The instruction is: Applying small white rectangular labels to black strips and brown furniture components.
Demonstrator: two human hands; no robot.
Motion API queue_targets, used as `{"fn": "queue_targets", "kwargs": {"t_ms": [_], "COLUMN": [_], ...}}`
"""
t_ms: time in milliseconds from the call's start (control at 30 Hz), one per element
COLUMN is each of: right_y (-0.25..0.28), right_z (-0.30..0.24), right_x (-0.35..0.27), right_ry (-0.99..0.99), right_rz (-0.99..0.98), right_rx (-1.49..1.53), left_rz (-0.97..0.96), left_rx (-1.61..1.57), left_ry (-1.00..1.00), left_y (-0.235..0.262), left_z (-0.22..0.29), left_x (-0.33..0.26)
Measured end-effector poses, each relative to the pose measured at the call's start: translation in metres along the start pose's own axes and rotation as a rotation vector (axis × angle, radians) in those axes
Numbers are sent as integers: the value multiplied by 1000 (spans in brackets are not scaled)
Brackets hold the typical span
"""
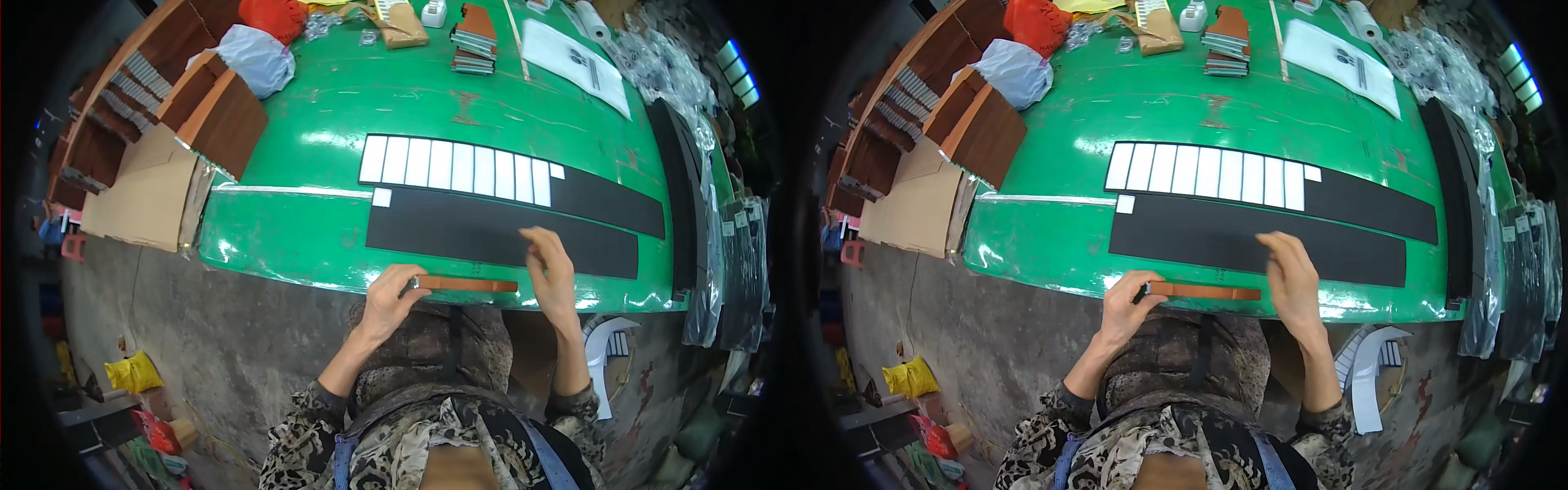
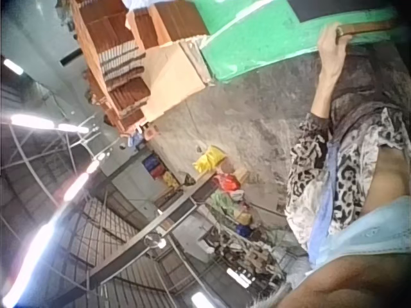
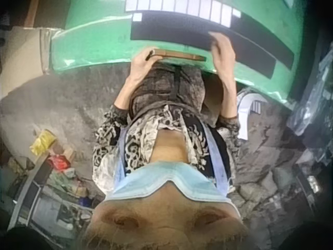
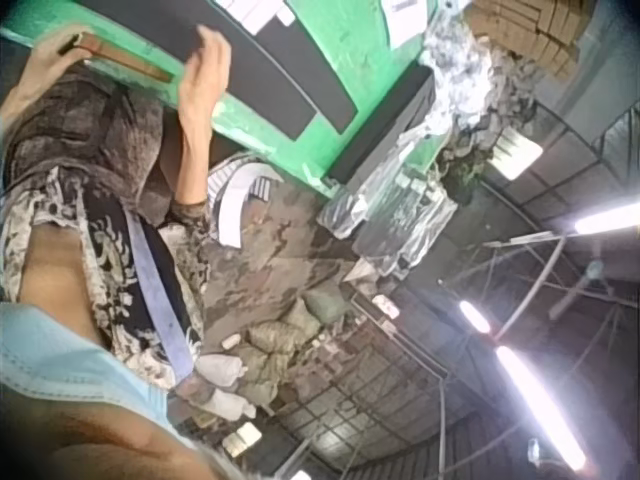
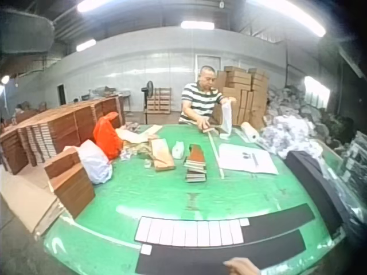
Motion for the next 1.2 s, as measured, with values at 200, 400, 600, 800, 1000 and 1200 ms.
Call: {"fn": "queue_targets", "kwargs": {"t_ms": [200,400,600,800,1000,1200], "right_y": [-92,-183,-186,-190,-186,-182], "right_z": [-46,-19,-30,-29,-33,-33], "right_x": [76,100,95,94,96,99], "right_ry": [430,317,252,221,155,135], "right_rz": [-289,-344,-294,-325,-342,-361], "right_rx": [-97,-247,-260,-241,-220,-174], "left_rz": [-18,-138,-178,-198,-240,-257], "left_rx": [292,291,263,300,311,338], "left_ry": [-79,51,136,146,228,269], "left_y": [32,30,36,39,42,42], "left_z": [4,-7,-6,-7,1,5], "left_x": [9,10,7,11,17,19]}}
Point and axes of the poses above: each hand's wrist, its own x-axis towards the middle knuckle, its own y-axis out of the back of the hand, z = x × y, the point moved 1 cm from there along x, towards the middle knuckle, and after that the axes turned 3 degrees about x, right-handed, at the moved point
